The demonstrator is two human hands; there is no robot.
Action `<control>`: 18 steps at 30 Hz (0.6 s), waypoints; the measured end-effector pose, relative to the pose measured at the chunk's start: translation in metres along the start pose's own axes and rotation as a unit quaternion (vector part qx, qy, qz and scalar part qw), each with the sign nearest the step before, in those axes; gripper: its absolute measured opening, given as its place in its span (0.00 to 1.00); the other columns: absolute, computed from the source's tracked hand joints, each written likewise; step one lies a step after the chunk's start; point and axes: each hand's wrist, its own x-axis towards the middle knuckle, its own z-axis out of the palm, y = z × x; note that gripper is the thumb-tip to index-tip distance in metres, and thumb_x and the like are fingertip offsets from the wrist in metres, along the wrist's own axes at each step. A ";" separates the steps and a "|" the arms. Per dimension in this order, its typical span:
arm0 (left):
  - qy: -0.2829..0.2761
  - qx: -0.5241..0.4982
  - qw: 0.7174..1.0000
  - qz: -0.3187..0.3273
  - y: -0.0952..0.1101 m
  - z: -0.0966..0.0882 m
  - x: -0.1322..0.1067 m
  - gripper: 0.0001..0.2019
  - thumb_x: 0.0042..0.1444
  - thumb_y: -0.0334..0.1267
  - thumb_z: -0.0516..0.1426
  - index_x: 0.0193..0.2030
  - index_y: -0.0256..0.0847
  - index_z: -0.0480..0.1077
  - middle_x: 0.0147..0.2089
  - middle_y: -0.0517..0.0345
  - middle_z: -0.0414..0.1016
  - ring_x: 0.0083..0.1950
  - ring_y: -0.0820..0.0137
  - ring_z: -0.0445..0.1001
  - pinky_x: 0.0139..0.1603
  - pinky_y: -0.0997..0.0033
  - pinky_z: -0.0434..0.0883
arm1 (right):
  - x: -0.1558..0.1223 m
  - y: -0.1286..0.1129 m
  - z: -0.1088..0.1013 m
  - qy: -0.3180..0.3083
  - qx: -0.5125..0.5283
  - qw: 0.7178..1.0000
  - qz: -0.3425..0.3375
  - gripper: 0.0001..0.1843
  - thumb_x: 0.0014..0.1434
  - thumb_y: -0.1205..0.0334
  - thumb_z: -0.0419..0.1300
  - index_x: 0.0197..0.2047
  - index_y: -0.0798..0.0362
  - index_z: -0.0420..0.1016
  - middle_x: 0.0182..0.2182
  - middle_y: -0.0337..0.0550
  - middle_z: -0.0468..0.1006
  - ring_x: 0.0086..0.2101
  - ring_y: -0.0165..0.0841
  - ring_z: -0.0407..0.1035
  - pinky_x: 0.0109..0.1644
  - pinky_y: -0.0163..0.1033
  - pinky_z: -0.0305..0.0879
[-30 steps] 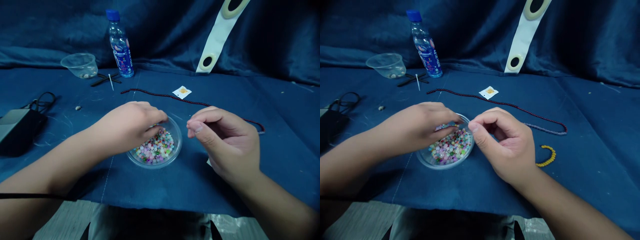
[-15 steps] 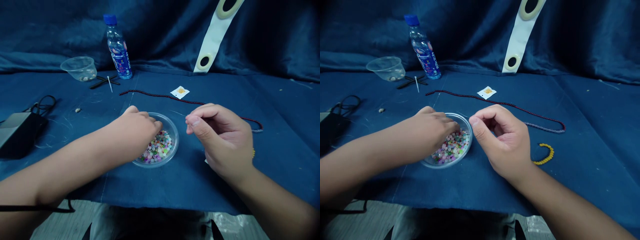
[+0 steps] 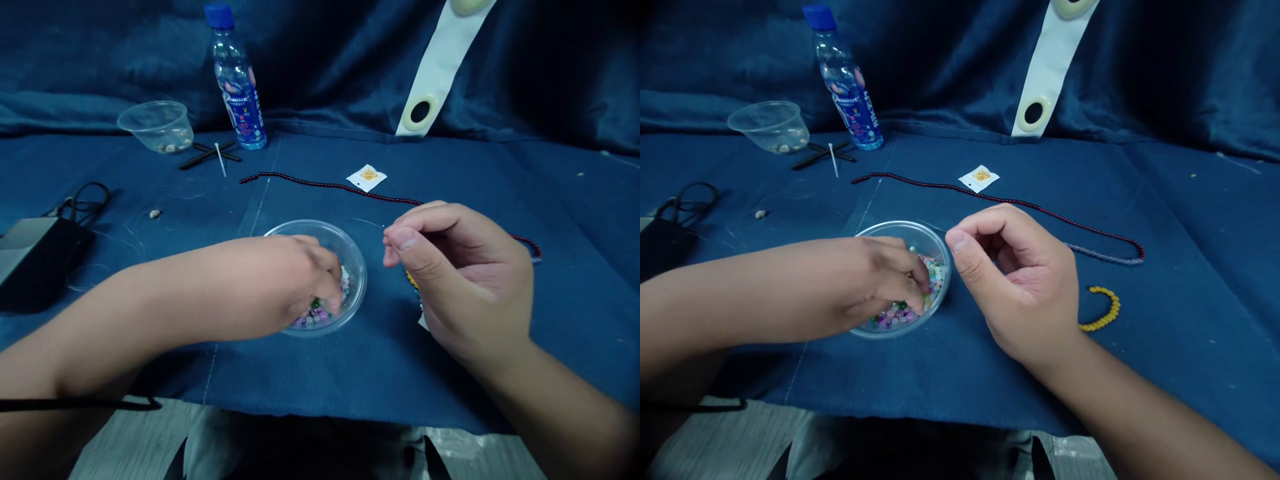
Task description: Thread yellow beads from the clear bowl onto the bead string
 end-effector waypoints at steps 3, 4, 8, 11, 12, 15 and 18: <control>-0.062 0.005 0.997 -0.050 -0.009 0.002 0.002 0.13 0.64 0.25 0.65 0.47 0.48 0.86 0.52 0.58 0.86 0.54 0.60 0.82 0.59 0.62 0.77 | 0.000 0.000 0.001 -0.002 -0.008 1.000 0.001 0.08 0.75 0.65 0.69 0.41 0.44 0.84 0.35 0.39 0.82 0.32 0.36 0.73 0.35 0.45 0.72; -0.054 0.016 0.996 -0.065 -0.013 0.001 0.002 0.11 0.65 0.26 0.65 0.45 0.47 0.86 0.51 0.56 0.85 0.54 0.59 0.81 0.59 0.60 0.77 | 0.000 -0.001 0.001 -0.003 -0.009 1.000 0.002 0.08 0.75 0.65 0.69 0.41 0.44 0.84 0.35 0.39 0.82 0.32 0.36 0.73 0.35 0.46 0.72; -0.027 0.039 0.997 -0.057 -0.021 -0.001 -0.001 0.11 0.68 0.27 0.60 0.43 0.44 0.85 0.51 0.54 0.86 0.53 0.59 0.80 0.58 0.60 0.76 | 0.000 -0.002 0.000 -0.001 -0.007 1.000 0.006 0.08 0.75 0.66 0.69 0.41 0.44 0.84 0.36 0.39 0.82 0.33 0.36 0.75 0.37 0.47 0.74; -0.018 0.054 0.996 -0.062 -0.021 0.000 -0.003 0.13 0.69 0.29 0.61 0.53 0.46 0.85 0.53 0.55 0.86 0.55 0.58 0.81 0.60 0.60 0.75 | 0.000 -0.002 0.000 -0.001 -0.006 1.000 0.004 0.09 0.74 0.66 0.69 0.41 0.43 0.84 0.36 0.39 0.82 0.35 0.38 0.75 0.38 0.48 0.75; -0.018 0.056 0.996 -0.063 -0.021 0.001 -0.004 0.13 0.69 0.30 0.62 0.54 0.47 0.85 0.54 0.55 0.86 0.55 0.58 0.81 0.61 0.59 0.75 | 0.000 -0.002 0.000 -0.001 -0.008 1.000 0.004 0.09 0.74 0.66 0.69 0.41 0.43 0.84 0.37 0.40 0.82 0.35 0.38 0.75 0.38 0.48 0.75; -0.023 0.061 0.996 -0.056 -0.020 0.004 -0.006 0.11 0.70 0.33 0.63 0.54 0.47 0.85 0.55 0.56 0.86 0.56 0.59 0.83 0.65 0.58 0.75 | -0.001 -0.002 -0.001 -0.001 -0.012 1.000 0.005 0.08 0.74 0.65 0.69 0.41 0.43 0.84 0.37 0.39 0.82 0.34 0.37 0.75 0.38 0.48 0.75; -0.020 0.062 0.996 -0.058 -0.020 0.006 -0.008 0.10 0.70 0.35 0.64 0.54 0.47 0.84 0.57 0.56 0.86 0.57 0.59 0.83 0.66 0.57 0.75 | -0.001 -0.002 0.000 -0.003 -0.011 1.000 0.004 0.08 0.74 0.66 0.69 0.41 0.43 0.84 0.37 0.39 0.82 0.35 0.36 0.75 0.39 0.47 0.75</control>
